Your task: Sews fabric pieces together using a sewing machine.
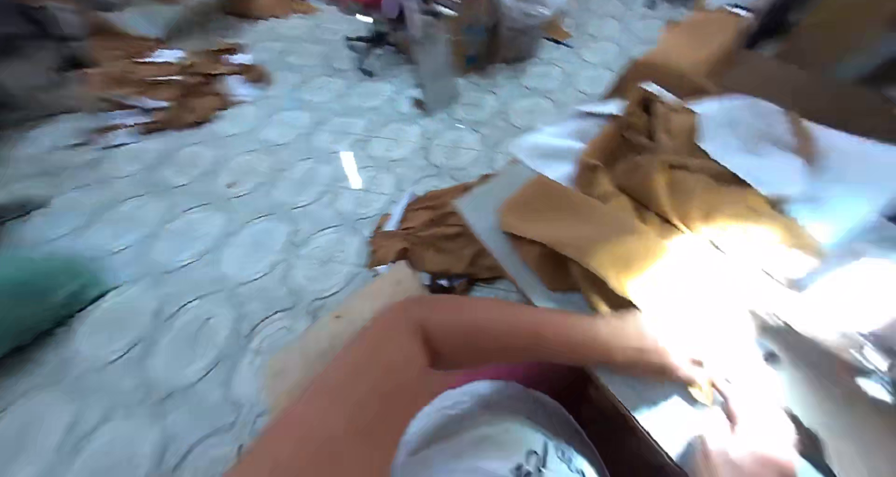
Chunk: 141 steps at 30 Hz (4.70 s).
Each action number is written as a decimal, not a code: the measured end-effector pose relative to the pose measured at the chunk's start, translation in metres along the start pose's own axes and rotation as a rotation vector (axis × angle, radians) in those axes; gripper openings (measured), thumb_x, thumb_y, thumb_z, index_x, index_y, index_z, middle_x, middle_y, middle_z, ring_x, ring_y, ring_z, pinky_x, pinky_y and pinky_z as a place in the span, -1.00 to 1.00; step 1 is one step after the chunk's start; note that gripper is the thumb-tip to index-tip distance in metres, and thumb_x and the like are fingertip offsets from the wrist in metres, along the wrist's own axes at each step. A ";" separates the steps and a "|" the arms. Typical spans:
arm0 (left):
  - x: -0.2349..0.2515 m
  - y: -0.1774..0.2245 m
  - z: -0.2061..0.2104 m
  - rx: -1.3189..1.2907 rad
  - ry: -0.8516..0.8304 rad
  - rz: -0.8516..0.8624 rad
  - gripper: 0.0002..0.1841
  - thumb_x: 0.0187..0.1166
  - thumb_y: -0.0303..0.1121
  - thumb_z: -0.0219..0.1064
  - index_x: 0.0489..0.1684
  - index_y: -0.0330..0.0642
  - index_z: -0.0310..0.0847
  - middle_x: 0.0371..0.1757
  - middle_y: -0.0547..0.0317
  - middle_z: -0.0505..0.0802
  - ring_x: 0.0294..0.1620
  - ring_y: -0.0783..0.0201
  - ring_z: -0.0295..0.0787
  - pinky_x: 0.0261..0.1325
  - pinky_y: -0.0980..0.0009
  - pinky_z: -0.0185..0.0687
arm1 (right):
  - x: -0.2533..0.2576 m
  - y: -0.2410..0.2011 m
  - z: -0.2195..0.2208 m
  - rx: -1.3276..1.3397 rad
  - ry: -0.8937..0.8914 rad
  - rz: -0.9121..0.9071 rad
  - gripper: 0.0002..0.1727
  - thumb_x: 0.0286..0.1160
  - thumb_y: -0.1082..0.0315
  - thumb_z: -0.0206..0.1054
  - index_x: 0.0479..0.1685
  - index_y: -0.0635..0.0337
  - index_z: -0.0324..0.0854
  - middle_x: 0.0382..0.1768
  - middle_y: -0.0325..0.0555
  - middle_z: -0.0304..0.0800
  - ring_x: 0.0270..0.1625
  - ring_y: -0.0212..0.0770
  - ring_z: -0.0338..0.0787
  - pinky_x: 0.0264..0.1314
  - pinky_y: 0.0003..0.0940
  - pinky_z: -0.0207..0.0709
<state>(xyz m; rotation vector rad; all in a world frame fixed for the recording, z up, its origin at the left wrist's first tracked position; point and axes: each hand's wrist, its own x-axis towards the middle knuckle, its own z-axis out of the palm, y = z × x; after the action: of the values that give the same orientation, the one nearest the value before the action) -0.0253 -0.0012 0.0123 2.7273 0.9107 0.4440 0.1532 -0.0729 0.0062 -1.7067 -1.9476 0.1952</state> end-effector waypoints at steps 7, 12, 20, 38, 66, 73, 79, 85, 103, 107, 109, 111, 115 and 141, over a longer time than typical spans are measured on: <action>0.014 -0.016 0.016 0.069 0.064 0.243 -0.67 0.71 -0.52 0.11 0.24 -0.11 0.77 0.30 0.07 0.85 0.42 0.07 0.74 0.40 0.11 0.65 | -0.005 0.012 0.015 -0.071 0.174 0.126 -0.67 0.47 0.50 0.29 0.04 0.05 0.92 0.10 -0.03 0.93 0.15 -0.06 0.91 0.14 -0.21 0.77; 0.015 -0.019 0.013 0.134 0.033 0.282 -0.65 0.73 -0.51 0.09 0.23 -0.06 0.79 0.32 0.06 0.84 0.44 0.06 0.72 0.47 0.11 0.60 | -0.007 0.011 0.020 -0.212 0.204 0.061 -0.71 0.45 0.50 0.30 -0.05 0.07 0.92 0.04 -0.09 0.95 0.08 -0.02 0.92 0.00 -0.24 0.77; 0.015 -0.019 0.007 0.165 -0.021 0.304 -0.63 0.73 -0.50 0.08 0.29 0.00 0.75 0.37 0.07 0.81 0.50 0.06 0.67 0.51 0.04 0.54 | -0.008 0.017 0.021 -0.235 0.202 0.031 -0.70 0.46 0.49 0.29 0.01 0.09 0.91 0.04 -0.03 0.95 0.07 0.02 0.92 -0.01 -0.18 0.78; 0.021 -0.026 0.002 0.125 -0.110 0.240 -0.61 0.74 -0.47 0.07 0.31 0.15 0.74 0.46 0.13 0.74 0.52 0.04 0.60 0.36 -0.01 0.57 | 0.009 0.014 0.021 -0.334 0.188 -0.003 -0.78 0.44 0.51 0.33 -0.16 0.10 0.90 -0.25 -0.05 0.91 -0.24 0.00 0.85 -0.35 -0.17 0.64; 0.086 -0.061 -0.001 -0.587 0.046 -0.102 -0.71 0.69 -0.37 0.25 -0.50 -0.26 0.70 -0.46 0.16 0.68 -0.37 0.38 0.59 -0.24 0.40 0.49 | 0.064 0.029 0.032 0.016 0.171 0.297 -0.78 0.46 0.24 0.51 -0.12 0.21 0.84 0.07 0.08 0.83 0.07 0.09 0.83 0.06 0.12 0.68; 0.076 -0.054 -0.024 -0.337 -0.175 -0.013 -0.65 0.35 -0.31 0.61 0.09 -0.15 0.82 0.03 0.05 0.87 0.13 0.14 0.77 0.22 0.08 0.62 | 0.052 0.024 0.022 0.553 0.178 0.298 -0.90 0.40 0.42 0.38 -0.26 0.18 0.54 -0.49 -0.22 0.63 -0.46 -0.38 0.67 -0.40 -0.41 0.58; 0.053 -0.050 -0.023 -0.013 0.006 0.345 -0.72 0.67 -0.49 0.16 -0.21 0.01 0.86 0.07 0.24 0.90 0.38 0.08 0.71 0.40 -0.08 0.50 | 0.007 -0.002 -0.005 0.792 -0.014 0.668 -0.76 0.51 0.50 0.39 0.05 0.34 0.49 -0.57 -0.22 0.68 -0.68 -0.47 0.67 -0.62 -0.60 0.62; 0.040 -0.037 -0.021 0.090 -0.027 0.297 -0.71 0.69 -0.50 0.13 -0.18 0.03 0.82 0.07 0.24 0.88 0.49 0.06 0.63 0.41 -0.13 0.40 | 0.022 -0.007 0.003 0.130 0.245 0.285 -0.77 0.41 0.33 0.50 -0.09 0.29 0.70 -0.14 0.07 0.75 -0.30 -0.18 0.75 -0.25 -0.29 0.69; 0.029 -0.017 -0.017 0.175 -0.121 0.157 -0.63 0.62 -0.47 0.27 0.09 0.36 0.85 0.13 0.08 0.85 0.58 -0.24 0.50 0.57 -0.73 -0.39 | 0.025 -0.005 0.005 0.020 0.032 0.281 -0.83 0.38 0.46 0.42 -0.10 0.21 0.85 -0.31 0.03 0.85 -0.27 -0.05 0.85 -0.17 -0.09 0.74; 0.028 -0.018 -0.021 0.171 -0.166 0.140 -0.60 0.65 -0.46 0.25 0.17 0.41 0.81 0.18 0.09 0.81 0.60 -0.21 0.48 0.56 -0.74 -0.36 | 0.021 -0.006 0.006 -0.046 0.024 0.240 -0.83 0.42 0.37 0.45 -0.09 0.18 0.85 -0.24 0.06 0.84 -0.22 -0.01 0.86 -0.16 -0.10 0.75; 0.028 -0.018 -0.021 0.166 -0.163 0.138 -0.62 0.67 -0.43 0.23 0.15 0.40 0.82 0.18 0.11 0.81 0.58 -0.19 0.49 0.56 -0.74 -0.36 | 0.020 -0.006 0.006 -0.100 0.014 0.217 -0.80 0.44 0.33 0.45 -0.06 0.17 0.87 -0.04 0.11 0.82 0.00 0.08 0.86 -0.02 -0.05 0.76; 0.028 -0.019 -0.021 0.165 -0.164 0.144 -0.63 0.68 -0.42 0.22 0.14 0.39 0.82 0.20 0.09 0.81 0.59 -0.21 0.49 0.56 -0.75 -0.36 | 0.017 -0.006 0.007 -0.152 0.024 0.175 -0.82 0.47 0.32 0.42 -0.10 0.14 0.89 0.10 0.04 0.83 0.14 0.08 0.83 0.09 -0.07 0.74; 0.028 -0.021 -0.020 0.182 -0.167 0.142 -0.58 0.66 -0.45 0.22 0.17 0.45 0.82 0.25 0.07 0.80 0.59 -0.24 0.47 0.55 -0.76 -0.39 | 0.015 -0.006 0.010 -0.229 0.026 0.148 -0.79 0.51 0.31 0.37 -0.06 0.09 0.90 0.07 -0.06 0.90 0.14 0.06 0.85 0.00 -0.05 0.73; 0.064 -0.055 -0.007 0.173 -0.023 0.160 -0.58 0.70 -0.37 0.20 0.28 0.52 0.75 0.15 0.16 0.81 0.42 -0.06 0.58 0.55 -0.44 0.03 | 0.050 0.018 0.022 -0.196 0.103 0.150 -0.74 0.55 0.26 0.37 0.09 0.10 0.84 0.19 0.02 0.85 0.19 0.15 0.81 0.06 0.07 0.69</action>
<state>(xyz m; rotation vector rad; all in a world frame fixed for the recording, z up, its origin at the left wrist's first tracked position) -0.0089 0.0815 0.0147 2.9700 0.7597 0.3774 0.1556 -0.0170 -0.0052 -1.9505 -1.8148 -0.0311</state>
